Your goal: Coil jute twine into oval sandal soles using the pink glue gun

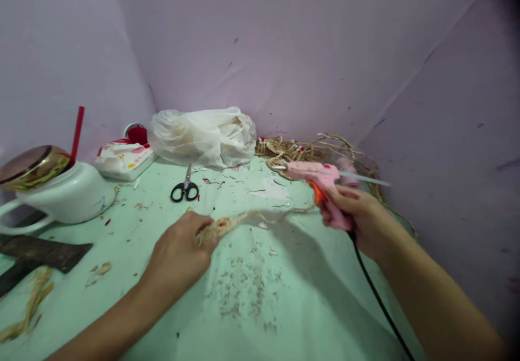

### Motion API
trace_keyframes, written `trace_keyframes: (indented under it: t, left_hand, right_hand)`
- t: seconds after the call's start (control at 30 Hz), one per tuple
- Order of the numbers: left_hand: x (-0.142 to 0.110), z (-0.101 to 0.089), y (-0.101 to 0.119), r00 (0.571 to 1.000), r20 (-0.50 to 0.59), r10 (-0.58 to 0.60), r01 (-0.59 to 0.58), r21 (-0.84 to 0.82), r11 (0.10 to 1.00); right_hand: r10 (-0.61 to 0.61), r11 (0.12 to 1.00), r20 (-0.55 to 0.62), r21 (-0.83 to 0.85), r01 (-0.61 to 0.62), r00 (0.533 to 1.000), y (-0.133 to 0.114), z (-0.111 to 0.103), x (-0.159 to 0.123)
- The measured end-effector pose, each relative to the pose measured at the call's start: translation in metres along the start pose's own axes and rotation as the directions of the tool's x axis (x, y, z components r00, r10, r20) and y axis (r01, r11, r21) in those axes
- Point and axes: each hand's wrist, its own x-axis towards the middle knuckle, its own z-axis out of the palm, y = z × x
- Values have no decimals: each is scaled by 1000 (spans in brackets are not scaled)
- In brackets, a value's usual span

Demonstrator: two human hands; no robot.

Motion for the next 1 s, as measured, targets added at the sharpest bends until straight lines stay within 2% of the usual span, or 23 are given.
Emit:
trace_keyframes:
  t: [0.07, 0.1, 0.17, 0.23, 0.3, 0.37, 0.43, 0.53, 0.6, 0.67, 0.7, 0.73, 0.77, 0.8, 0.83, 0.87, 0.93, 1.0]
  left_hand:
    - [11, -9, -2, 985, -101, -141, 129, -122, 984]
    - [15, -13, -3, 971, -134, -197, 167, -204, 965]
    - [18, -20, -2, 958, -157, -241, 175, -351, 920]
    - [15, -25, 2, 968, -144, -207, 129, -422, 897]
    - [6, -27, 7, 989, -118, -83, 29, -398, 917]
    - [-8, -27, 10, 993, -45, 113, -122, -326, 937]
    - [-23, -25, 11, 954, 134, 269, -222, -294, 930]
    - [-40, -15, 5, 885, 364, 289, -224, -210, 952]
    - [-47, -7, 0, 853, 429, 295, -269, -121, 955]
    - [-51, 0, -5, 845, 435, 309, -322, -47, 946]
    - [-52, 3, -7, 848, 426, 316, -339, -22, 940]
    - [-52, 5, -8, 851, 413, 325, -354, -8, 935]
    - [-52, 7, -9, 853, 399, 338, -367, -4, 930]
    - [-52, 9, -10, 854, 384, 351, -378, -6, 926]
    - [-52, 10, -11, 854, 372, 364, -388, -12, 922]
    - [-52, 11, -12, 852, 361, 379, -400, -19, 916]
    - [-52, 12, -14, 847, 336, 411, -429, -23, 903]
    - [-52, 13, -16, 846, 304, 438, -453, -23, 891]
  right_hand:
    - [68, 998, 91, -4, -67, 994, 6, -5, -27]
    - [145, 989, 161, -13, -145, 976, 11, -6, -37]
    - [231, 969, 206, -132, -207, 951, 22, -5, -47]
    - [242, 932, 156, -312, -185, 958, 32, 1, -44]
    - [196, 887, 68, -437, -147, 978, 38, 7, -30]
    - [127, 834, -29, -537, -123, 991, 38, 9, -13]
    - [42, 729, -127, -675, -117, 991, 32, 8, -2]
    - [-62, 512, -222, -844, -159, 973, 19, 0, -5]
    - [-91, 392, -256, -897, -202, 962, 13, -4, -22]
    - [-140, 328, -259, -923, -202, 956, 11, -4, -46]
    - [-244, 340, -188, -935, -98, 951, 12, -1, -58]
    - [-360, 409, -39, -905, 119, 932, 14, 3, -70]
    - [-456, 480, 89, -813, 329, 886, 17, 10, -81]
    - [-503, 522, 212, -699, 489, 838, 20, 18, -90]
    - [-510, 527, 334, -607, 595, 792, 25, 26, -97]
    - [-495, 537, 415, -545, 644, 763, 29, 35, -101]
    - [-439, 546, 510, -503, 671, 740, 39, 49, -103]
    - [-396, 546, 528, -523, 655, 752, 47, 56, -101]
